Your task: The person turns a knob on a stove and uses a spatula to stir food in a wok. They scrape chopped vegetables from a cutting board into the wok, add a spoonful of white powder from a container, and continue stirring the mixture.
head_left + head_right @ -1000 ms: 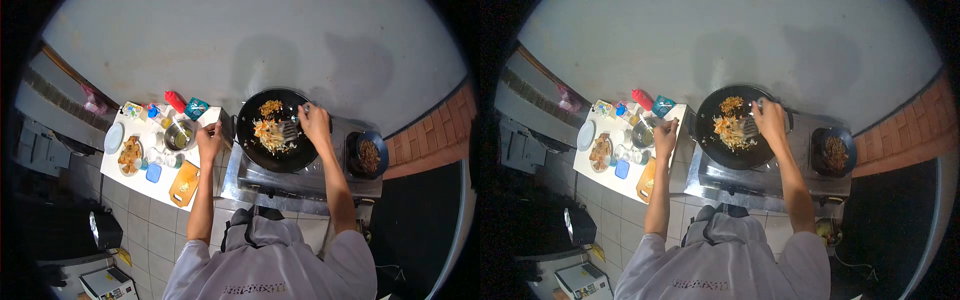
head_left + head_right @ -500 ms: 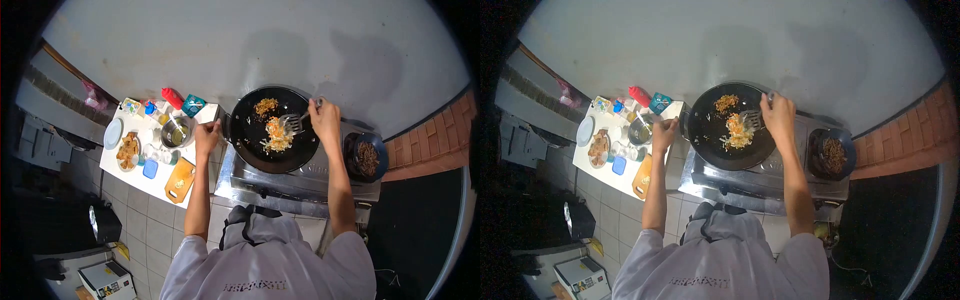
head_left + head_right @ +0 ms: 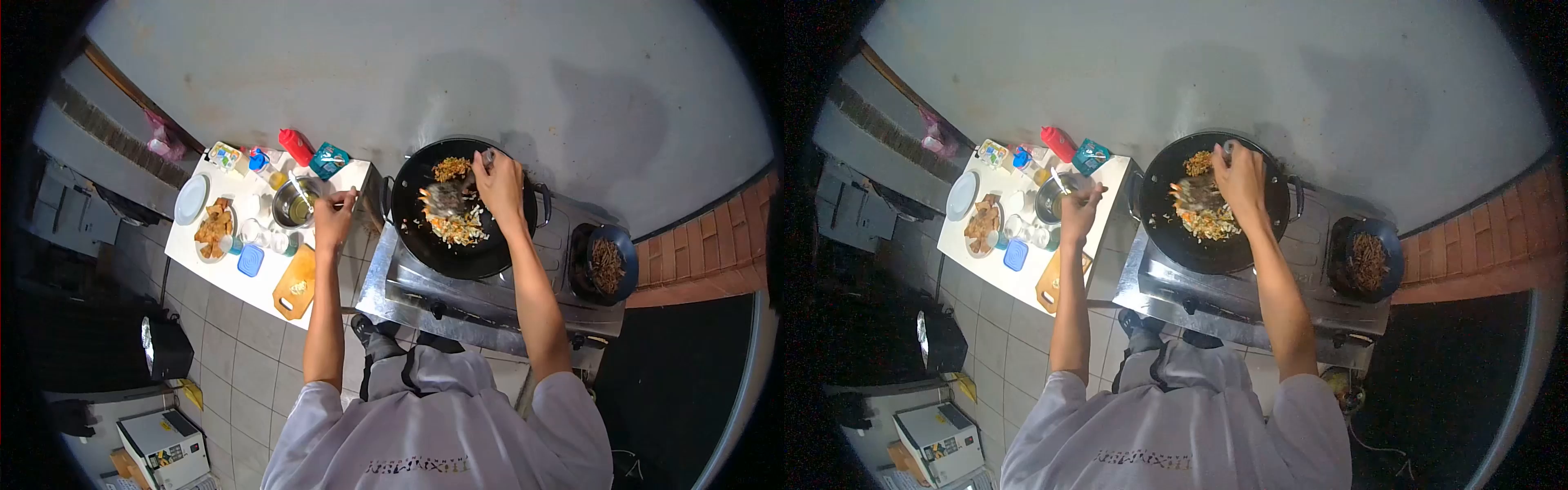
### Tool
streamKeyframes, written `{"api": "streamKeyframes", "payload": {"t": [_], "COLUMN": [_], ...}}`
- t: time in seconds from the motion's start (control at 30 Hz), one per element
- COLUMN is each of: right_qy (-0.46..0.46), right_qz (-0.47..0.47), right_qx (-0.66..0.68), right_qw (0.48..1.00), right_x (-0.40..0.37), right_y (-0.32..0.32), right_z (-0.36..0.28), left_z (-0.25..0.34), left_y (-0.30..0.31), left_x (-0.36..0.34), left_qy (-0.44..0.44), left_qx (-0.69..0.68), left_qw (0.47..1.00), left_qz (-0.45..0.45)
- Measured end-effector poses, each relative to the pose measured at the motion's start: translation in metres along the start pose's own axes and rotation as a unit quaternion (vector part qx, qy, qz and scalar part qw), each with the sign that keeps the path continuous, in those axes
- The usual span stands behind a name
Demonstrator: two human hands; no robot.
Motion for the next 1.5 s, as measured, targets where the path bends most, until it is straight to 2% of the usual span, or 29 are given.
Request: {"api": "streamKeyframes", "payload": {"t": [0.03,0.07,0.1,0.2,0.27,0.37,0.4,0.5,0.57,0.63,0.7,0.77,0.83,1.0,1.07,1.17,1.23,1.3,1.37,1.4,1.5], "right_qy": [-0.002,-0.024,-0.022,-0.069,-0.029,-0.071,-0.015,-0.049,-0.025,-0.029,-0.036,-0.001,0.035,-0.013,0.049,0.11,0.104,0.112,0.096,0.141,0.139], "right_qz": [-0.002,-0.018,-0.003,-0.004,0.074,-0.008,-0.005,-0.019,-0.003,0.005,-0.081,-0.094,-0.056,-0.083,-0.109,-0.15,-0.165,-0.164,-0.214,-0.212,-0.22], "right_qx": [-0.035,-0.063,-0.073,-0.072,-0.016,-0.005,-0.03,-0.051,-0.063,0.038,0.031,0.002,-0.011,-0.014,0.064,0.042,0.045,0.051,0.065,0.091,0.048], "right_qw": [0.999,0.998,0.997,0.995,0.997,0.997,0.999,0.997,0.998,0.999,0.996,0.996,0.998,0.996,0.991,0.982,0.98,0.979,0.97,0.963,0.964], "right_x": [0.001,0.001,0.001,0.003,0.0,-0.01,-0.014,-0.017,-0.016,-0.02,-0.027,-0.03,-0.025,-0.03,-0.045,-0.052,-0.042,-0.04,-0.047,-0.054,-0.06], "right_y": [0.002,0.007,0.015,0.023,0.024,0.012,0.012,0.029,0.038,0.034,0.014,0.008,0.016,0.049,0.042,0.038,0.047,0.066,0.072,0.07,0.058], "right_z": [0.004,0.011,0.012,0.02,0.021,0.008,0.004,0.012,-0.001,-0.022,-0.029,-0.03,-0.025,-0.03,-0.041,-0.037,-0.031,-0.039,-0.047,-0.05,-0.037], "left_z": [-0.006,-0.005,-0.001,0.001,0.002,0.001,0.004,0.011,0.007,0.005,0.005,0.008,0.01,0.01,0.015,0.023,0.012,0.006,0.005,0.006,0.005], "left_y": [-0.003,-0.005,-0.006,-0.013,-0.02,-0.031,-0.034,-0.035,-0.038,-0.039,-0.039,-0.04,-0.039,-0.04,-0.038,-0.034,-0.038,-0.04,-0.039,-0.039,-0.041], "left_x": [0.002,0.001,-0.001,-0.004,-0.005,0.003,0.004,0.005,0.009,0.009,0.013,0.014,0.014,0.012,0.013,0.007,0.014,0.015,0.013,0.013,0.015], "left_qy": [0.006,-0.024,-0.053,-0.059,-0.053,-0.056,-0.056,-0.068,-0.074,-0.079,-0.065,-0.067,-0.065,-0.059,-0.052,-0.088,-0.043,-0.043,-0.04,-0.035,-0.016], "left_qx": [0.01,-0.004,-0.017,0.006,0.012,0.011,0.003,0.005,0.014,0.024,0.045,0.048,0.055,0.049,0.053,0.074,0.051,0.045,0.042,0.052,0.055], "left_qw": [1.0,1.0,0.998,0.998,0.998,0.996,0.996,0.996,0.996,0.995,0.996,0.996,0.995,0.997,0.997,0.993,0.997,0.997,0.997,0.997,0.997], "left_qz": [-0.016,-0.013,-0.011,-0.028,-0.041,-0.066,-0.074,-0.062,-0.055,-0.05,-0.029,-0.037,-0.043,-0.032,-0.035,-0.019,-0.046,-0.042,-0.04,-0.045,-0.052]}}
Point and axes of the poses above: each hand's wrist, its own x-axis towards the middle knuckle, its own y-axis out of the back of the hand, z = x × y, the point moved 6 cm from there along x, towards the middle knuckle, and after that the axes turned 5 degrees about z, right-handed, at the moved point
